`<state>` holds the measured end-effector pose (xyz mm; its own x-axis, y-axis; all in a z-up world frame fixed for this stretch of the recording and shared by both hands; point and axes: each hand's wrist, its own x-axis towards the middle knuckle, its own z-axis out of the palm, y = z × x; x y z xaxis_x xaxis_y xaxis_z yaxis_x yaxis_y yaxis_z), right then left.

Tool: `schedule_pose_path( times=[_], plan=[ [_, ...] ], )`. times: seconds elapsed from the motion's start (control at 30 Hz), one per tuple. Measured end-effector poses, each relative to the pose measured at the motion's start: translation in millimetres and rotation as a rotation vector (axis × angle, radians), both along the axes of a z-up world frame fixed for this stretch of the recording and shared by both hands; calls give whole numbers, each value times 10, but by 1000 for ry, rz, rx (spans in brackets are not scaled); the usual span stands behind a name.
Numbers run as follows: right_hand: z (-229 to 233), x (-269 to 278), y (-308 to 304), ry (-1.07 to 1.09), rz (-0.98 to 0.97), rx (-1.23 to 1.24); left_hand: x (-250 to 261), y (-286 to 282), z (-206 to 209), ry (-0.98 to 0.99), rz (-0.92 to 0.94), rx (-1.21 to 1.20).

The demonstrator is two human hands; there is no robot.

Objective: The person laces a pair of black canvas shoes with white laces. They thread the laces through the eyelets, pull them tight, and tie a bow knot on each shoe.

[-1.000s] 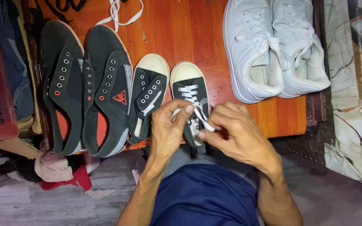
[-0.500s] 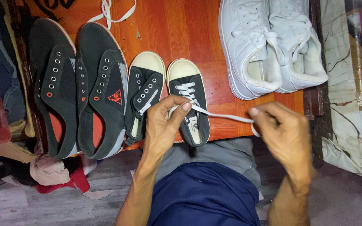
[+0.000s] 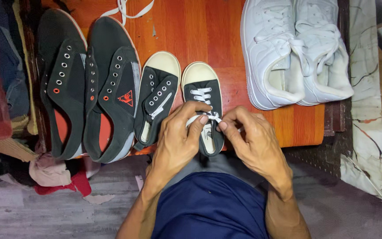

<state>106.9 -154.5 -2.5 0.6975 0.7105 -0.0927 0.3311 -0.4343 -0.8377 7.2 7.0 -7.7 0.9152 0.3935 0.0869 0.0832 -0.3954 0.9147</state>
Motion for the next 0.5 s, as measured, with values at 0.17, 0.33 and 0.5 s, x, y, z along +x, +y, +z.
schedule_pose_path(
  times=[0.17,0.33,0.5],
  plan=[
    [-23,15,11,144,-82,-23,-77,11,116,133,38,-27],
    [-73,42,22,-47,-41,-117,-99,44,170,194,68,42],
    [-90,31,18,-82,-72,70,-88,46,146,138,62,-14]
  ],
)
